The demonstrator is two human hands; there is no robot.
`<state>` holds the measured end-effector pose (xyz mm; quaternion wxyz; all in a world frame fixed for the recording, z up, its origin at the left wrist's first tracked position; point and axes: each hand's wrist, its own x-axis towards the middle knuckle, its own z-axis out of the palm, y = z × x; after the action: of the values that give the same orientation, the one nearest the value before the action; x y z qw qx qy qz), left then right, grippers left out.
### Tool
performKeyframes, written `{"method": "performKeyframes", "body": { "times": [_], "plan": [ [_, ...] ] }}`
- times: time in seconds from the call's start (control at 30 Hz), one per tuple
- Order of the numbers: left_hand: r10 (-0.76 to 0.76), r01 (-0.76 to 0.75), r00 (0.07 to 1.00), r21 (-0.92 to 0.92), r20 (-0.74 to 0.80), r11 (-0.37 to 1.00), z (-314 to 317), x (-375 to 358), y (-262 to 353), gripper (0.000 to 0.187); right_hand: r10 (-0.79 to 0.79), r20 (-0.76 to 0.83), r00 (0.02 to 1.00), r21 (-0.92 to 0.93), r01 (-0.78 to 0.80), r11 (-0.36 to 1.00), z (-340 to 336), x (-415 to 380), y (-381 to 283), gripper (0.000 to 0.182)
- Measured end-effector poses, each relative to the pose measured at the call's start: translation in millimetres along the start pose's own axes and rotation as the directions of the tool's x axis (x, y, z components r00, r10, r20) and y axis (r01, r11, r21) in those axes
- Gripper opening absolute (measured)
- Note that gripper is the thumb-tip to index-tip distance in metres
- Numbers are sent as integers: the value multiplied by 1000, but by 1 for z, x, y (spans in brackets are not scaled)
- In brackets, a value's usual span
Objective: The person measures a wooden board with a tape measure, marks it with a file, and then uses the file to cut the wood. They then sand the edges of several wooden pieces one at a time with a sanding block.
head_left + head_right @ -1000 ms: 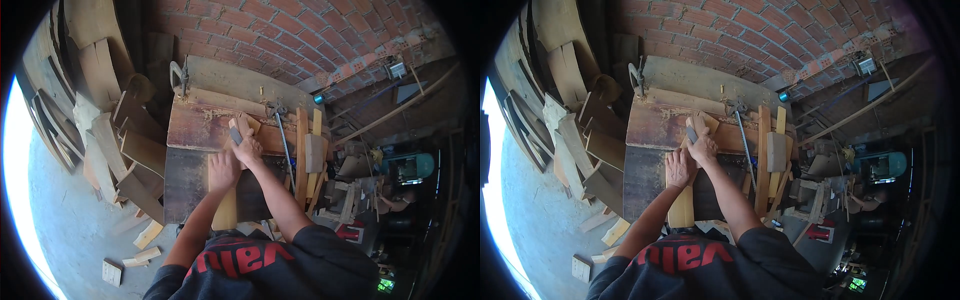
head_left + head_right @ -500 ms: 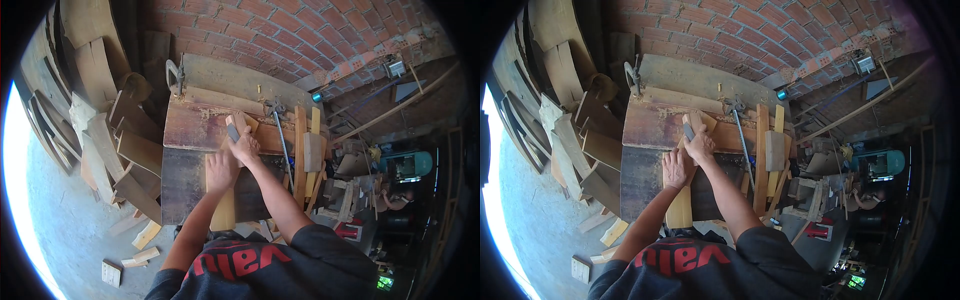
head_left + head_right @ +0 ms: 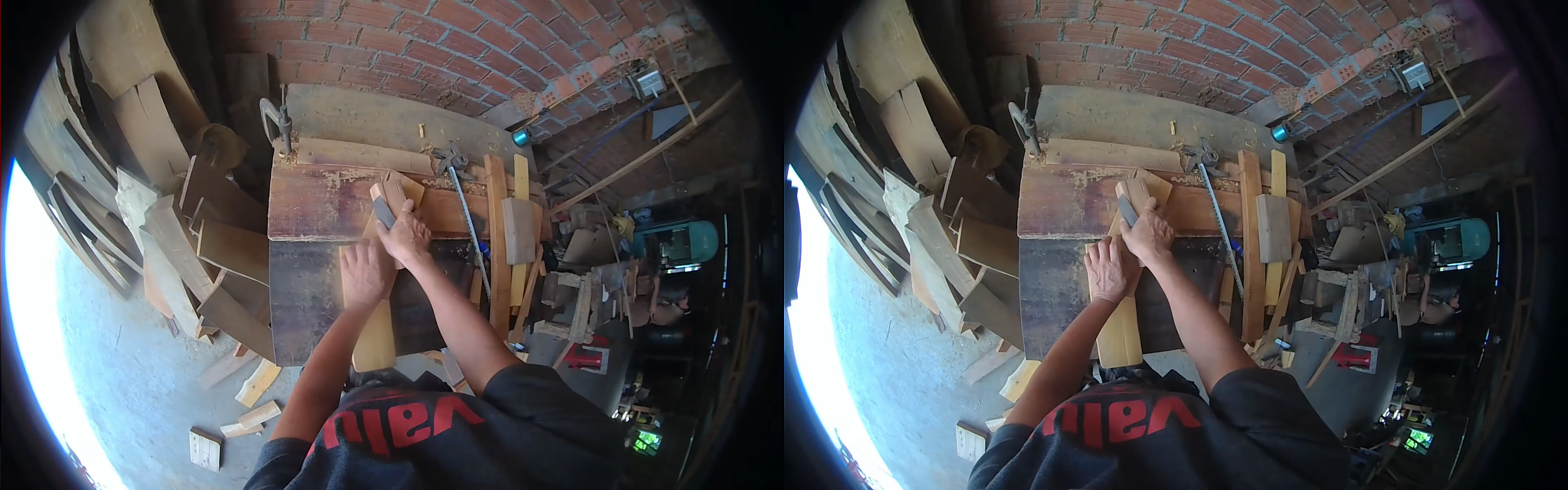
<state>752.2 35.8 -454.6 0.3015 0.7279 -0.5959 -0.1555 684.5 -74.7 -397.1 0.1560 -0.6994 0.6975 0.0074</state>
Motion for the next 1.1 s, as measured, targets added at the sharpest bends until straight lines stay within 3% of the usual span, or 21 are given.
{"method": "performKeyframes", "body": {
  "times": [0.13,0.23,0.3,0.43,0.47,0.53,0.63,0.7,0.8,0.93,1.1],
  "plan": [
    [55,-53,998,98,-20,994,12,0,-8,52,10,-102,995,-38,-14,999,-5,64,-11,68],
    [58,-54,998,103,-37,993,10,2,-8,51,64,-58,996,39,-62,997,-27,128,-31,67],
    [47,-43,997,56,-60,997,13,-1,-9,52,75,-45,996,35,-74,997,-15,124,-29,66],
    [29,-26,999,66,-39,997,9,0,-6,53,-42,-198,979,-3,43,999,6,62,-12,68],
    [47,-44,998,60,-40,997,8,0,-3,53,-34,-69,997,16,35,999,5,41,-8,68],
    [8,-10,995,-22,-102,1000,6,0,0,54,-56,-3,998,27,56,998,3,16,-1,69],
    [21,-20,994,7,-103,1000,11,5,-5,55,-95,-26,995,-20,95,995,-1,45,-2,70],
    [33,-30,995,32,-95,999,13,-1,-7,56,-35,-114,993,3,35,999,-6,93,-10,69],
    [66,-56,989,77,-130,995,14,0,-7,54,17,-87,996,72,-11,997,-16,137,-14,70],
    [-2,7,997,72,-73,997,12,2,-2,54,51,-69,996,70,-46,997,-29,106,15,71],
    [16,-2,995,130,-102,991,11,5,3,56,200,-27,979,102,-197,975,-36,-15,91,64]
  ]
}}
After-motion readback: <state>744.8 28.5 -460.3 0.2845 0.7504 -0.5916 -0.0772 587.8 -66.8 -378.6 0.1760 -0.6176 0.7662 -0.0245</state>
